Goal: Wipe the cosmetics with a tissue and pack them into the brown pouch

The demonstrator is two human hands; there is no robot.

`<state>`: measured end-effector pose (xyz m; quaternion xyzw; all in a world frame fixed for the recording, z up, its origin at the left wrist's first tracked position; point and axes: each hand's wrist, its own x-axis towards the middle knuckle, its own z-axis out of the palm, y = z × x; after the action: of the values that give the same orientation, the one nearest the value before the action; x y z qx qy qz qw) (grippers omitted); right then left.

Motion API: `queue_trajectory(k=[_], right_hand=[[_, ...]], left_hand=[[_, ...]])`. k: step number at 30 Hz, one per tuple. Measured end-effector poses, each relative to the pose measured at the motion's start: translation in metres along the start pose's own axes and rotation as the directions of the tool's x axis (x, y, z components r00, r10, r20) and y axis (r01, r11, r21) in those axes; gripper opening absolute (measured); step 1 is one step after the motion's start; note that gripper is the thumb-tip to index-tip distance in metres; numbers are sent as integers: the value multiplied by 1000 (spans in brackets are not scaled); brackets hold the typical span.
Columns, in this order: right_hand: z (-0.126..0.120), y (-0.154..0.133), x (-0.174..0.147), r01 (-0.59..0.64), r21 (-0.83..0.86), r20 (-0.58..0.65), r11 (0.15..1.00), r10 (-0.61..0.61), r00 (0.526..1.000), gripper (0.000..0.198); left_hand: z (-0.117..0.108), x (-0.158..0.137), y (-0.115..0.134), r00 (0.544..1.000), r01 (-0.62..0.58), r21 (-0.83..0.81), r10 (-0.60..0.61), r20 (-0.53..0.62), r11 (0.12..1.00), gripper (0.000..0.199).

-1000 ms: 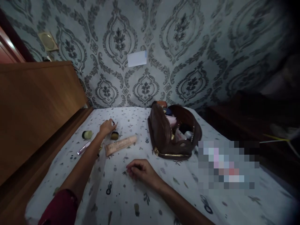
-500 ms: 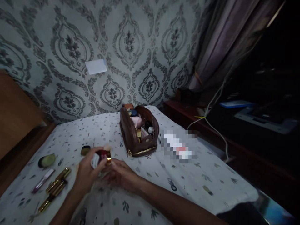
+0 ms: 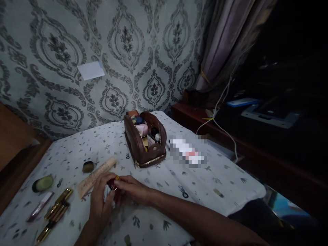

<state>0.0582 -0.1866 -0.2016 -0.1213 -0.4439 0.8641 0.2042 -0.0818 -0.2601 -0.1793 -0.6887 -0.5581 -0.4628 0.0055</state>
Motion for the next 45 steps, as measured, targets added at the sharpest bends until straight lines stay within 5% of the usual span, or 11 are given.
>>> queue_trajectory(k=[5, 15, 22, 25, 32, 39, 45], right_hand=[[4, -8, -6, -21, -82, 61, 996, 26, 998, 60], [7, -10, -8, -50, -69, 45, 996, 54, 998, 59], [10, 0, -5, 116, -23, -85, 993, -118, 989, 68], [8, 4, -4, 219, -151, -103, 964, -236, 966, 69], [4, 2, -7, 330, -638, -148, 696, -531, 834, 66], [3, -1, -7, 308, -690, -204, 655, -584, 785, 68], [9, -7, -9, 394, -391, -61, 832, -450, 891, 69]], left_hand=[[-5, 3, 4, 974, 221, -175, -225, -1, 959, 40], [-10, 15, 12, 824, 548, -268, -566, 14, 792, 47], [-6, 16, 4, 816, 556, -289, -578, 12, 779, 34], [-3, 10, -6, 866, 488, -244, -500, 13, 838, 32], [8, -10, -34, 979, 205, -94, -204, 25, 974, 38], [11, -7, -29, 902, 431, -240, -406, 147, 870, 46], [10, -15, -26, 859, 511, -251, -503, 100, 822, 51]])
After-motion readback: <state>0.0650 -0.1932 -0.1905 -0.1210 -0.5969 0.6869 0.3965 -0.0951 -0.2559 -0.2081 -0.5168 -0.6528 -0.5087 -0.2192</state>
